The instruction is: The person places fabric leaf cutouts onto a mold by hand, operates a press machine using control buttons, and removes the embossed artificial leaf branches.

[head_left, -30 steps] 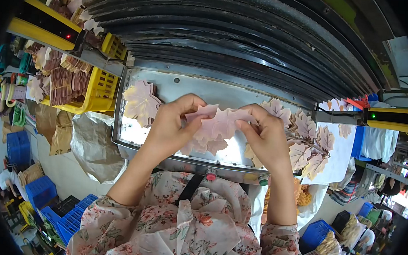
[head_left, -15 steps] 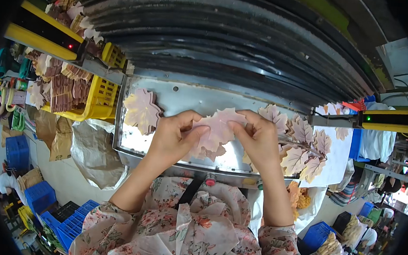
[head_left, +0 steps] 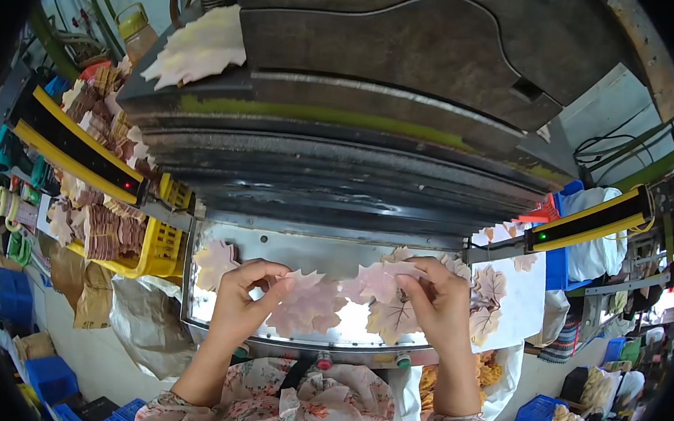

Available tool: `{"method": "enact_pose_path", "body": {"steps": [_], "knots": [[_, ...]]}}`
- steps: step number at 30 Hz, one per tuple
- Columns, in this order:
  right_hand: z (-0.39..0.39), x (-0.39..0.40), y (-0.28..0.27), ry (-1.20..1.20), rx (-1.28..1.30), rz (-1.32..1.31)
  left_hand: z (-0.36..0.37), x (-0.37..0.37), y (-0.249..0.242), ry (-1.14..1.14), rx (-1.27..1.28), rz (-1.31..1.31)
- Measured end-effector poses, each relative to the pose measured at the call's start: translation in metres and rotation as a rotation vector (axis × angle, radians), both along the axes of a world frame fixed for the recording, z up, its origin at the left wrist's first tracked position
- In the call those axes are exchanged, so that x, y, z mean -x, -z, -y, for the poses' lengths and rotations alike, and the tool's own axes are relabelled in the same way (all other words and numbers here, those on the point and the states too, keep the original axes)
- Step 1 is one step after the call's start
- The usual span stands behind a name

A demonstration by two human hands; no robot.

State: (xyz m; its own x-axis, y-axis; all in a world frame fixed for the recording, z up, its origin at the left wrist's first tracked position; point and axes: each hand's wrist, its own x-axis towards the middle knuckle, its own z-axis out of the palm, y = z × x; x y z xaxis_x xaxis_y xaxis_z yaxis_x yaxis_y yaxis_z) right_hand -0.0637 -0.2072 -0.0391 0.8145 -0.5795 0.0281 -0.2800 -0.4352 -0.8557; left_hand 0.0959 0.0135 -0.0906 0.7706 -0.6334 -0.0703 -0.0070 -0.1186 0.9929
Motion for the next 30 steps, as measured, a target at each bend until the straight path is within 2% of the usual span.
{"method": "enact_pose_path", "body": {"steps": [1,5,6,8,10,11,12,13,14,15,16,19,21,24,25,27,28,30], "knots": [[0.001,0.003,-0.005,0.03,-0.004,0.003,0.0,0.0,-0.003,0.0,0.011,-0.074],[0.005,0.009,-0.032,0.043,-0.053,0.007,0.006,-0.001,-0.029,0.031,-0.02,-0.023],[0.011,0.007,-0.033,0.035,0.014,0.022,0.008,-0.004,-0.04,0.032,-0.025,-0.024],[0.041,-0.012,-0.038,0.001,0.131,0.129,0.025,-0.015,-0.068,0.12,-0.022,0.155],[0.087,-0.067,-0.055,-0.067,0.227,0.277,0.065,-0.029,-0.103,0.147,0.026,0.285],[0.111,-0.094,-0.068,-0.059,0.293,0.135,0.091,-0.039,-0.109,0.127,0.048,0.464],[0.142,-0.129,-0.057,-0.04,0.309,0.203,0.116,-0.048,-0.11,0.097,0.073,0.648],[0.169,-0.158,-0.033,-0.023,0.324,0.272,0.137,-0.057,-0.103,0.085,0.08,0.656],[0.177,-0.178,-0.019,-0.03,0.329,0.281,0.156,-0.067,-0.093,-0.032,0.05,0.882],[0.185,-0.196,-0.004,-0.059,0.575,0.399,0.169,-0.073,-0.087,-0.15,0.019,1.104],[0.189,-0.208,0.002,-0.085,0.822,0.511,0.176,-0.074,-0.088,-0.155,0.025,1.108],[0.184,-0.218,0.003,-0.027,0.76,0.483,0.182,-0.075,-0.089,-0.134,-0.145,1.06],[0.183,-0.223,0.004,-0.004,0.72,0.463,0.182,-0.081,-0.087,-0.148,-0.109,1.02],[0.189,-0.234,-0.002,-0.024,0.79,0.792,0.177,-0.089,-0.091,-0.163,-0.023,0.955],[0.202,-0.246,0.003,-0.024,0.794,0.795,0.169,-0.09,-0.097,-0.135,-0.018,0.868],[0.242,-0.286,0.026,0.253,0.972,0.431,0.15,-0.096,-0.104,-0.079,-0.017,0.687],[0.256,-0.297,0.04,0.384,1.045,0.239,0.139,-0.104,-0.101,-0.109,-0.046,0.744],[0.233,-0.29,0.018,0.338,0.984,0.221,0.107,-0.12,-0.096,-0.2,-0.097,0.808]]}}
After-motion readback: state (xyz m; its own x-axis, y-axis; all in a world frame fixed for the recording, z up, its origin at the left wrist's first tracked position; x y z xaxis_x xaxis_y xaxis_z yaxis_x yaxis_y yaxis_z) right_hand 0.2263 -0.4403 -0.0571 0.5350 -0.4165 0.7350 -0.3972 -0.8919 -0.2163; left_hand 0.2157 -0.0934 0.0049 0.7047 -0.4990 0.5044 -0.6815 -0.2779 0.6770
